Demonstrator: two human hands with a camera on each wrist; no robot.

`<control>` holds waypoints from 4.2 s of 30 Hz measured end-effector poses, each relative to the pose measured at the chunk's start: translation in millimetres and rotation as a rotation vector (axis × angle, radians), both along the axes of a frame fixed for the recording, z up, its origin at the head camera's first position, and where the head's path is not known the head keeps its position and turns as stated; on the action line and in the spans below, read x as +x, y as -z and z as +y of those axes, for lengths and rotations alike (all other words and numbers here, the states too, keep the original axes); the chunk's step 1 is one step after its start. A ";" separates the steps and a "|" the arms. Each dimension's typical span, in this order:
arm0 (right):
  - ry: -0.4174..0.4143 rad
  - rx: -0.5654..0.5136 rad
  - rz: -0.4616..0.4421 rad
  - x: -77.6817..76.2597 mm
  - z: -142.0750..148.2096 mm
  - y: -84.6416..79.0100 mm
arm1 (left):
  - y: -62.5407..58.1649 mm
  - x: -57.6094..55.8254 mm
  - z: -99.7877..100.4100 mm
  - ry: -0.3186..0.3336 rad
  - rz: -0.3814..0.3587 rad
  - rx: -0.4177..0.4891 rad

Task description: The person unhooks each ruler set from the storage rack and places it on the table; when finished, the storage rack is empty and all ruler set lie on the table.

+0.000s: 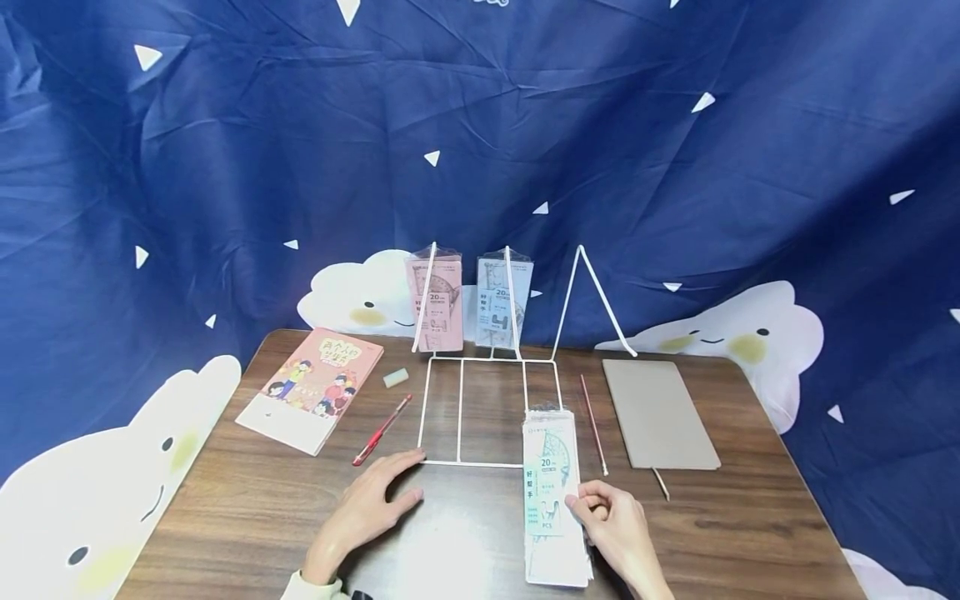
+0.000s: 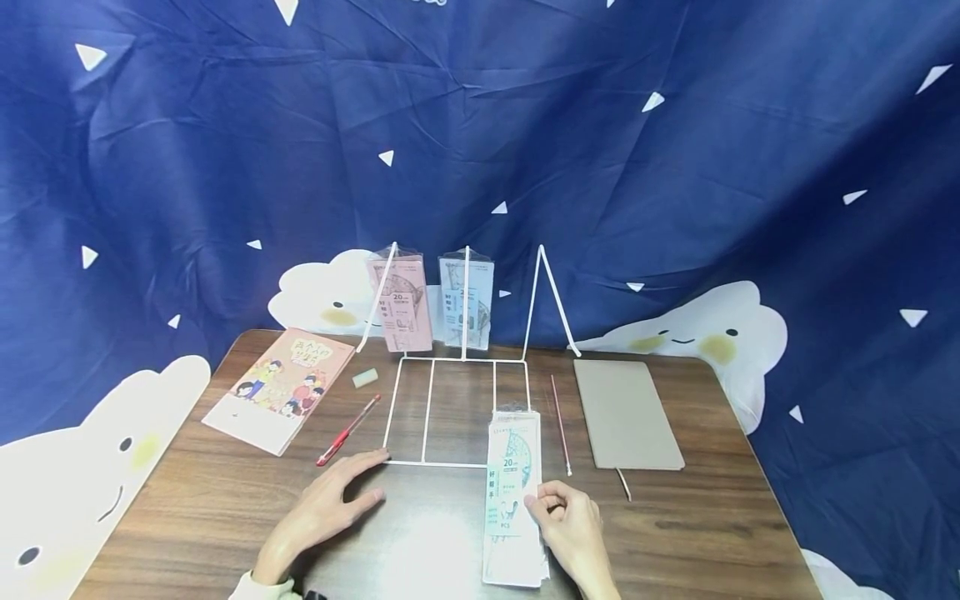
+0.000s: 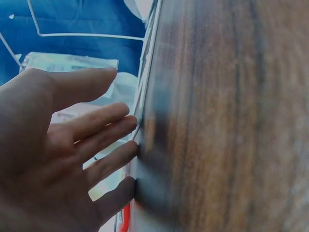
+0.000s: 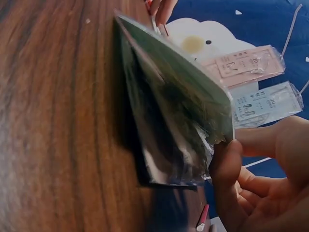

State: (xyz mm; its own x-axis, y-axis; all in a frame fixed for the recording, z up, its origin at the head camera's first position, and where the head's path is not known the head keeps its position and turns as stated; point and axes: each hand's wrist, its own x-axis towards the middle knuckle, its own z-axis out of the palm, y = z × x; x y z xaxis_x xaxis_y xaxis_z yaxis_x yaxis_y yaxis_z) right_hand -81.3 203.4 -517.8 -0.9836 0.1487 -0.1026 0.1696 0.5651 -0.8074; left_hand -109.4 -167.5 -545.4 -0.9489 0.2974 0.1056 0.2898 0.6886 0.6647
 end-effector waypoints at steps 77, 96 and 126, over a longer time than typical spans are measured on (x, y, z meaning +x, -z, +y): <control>-0.164 0.017 0.548 -200.9 -59.7 -97.6 | -4.2 0.8 4.5 0.004 0.017 -0.028; -0.226 -0.062 0.509 -129.2 -54.4 -105.4 | -5.5 0.8 4.3 -0.005 0.005 -0.014; -0.265 -0.128 0.453 -39.3 -48.3 -130.6 | -4.7 1.4 5.8 -0.017 0.016 -0.015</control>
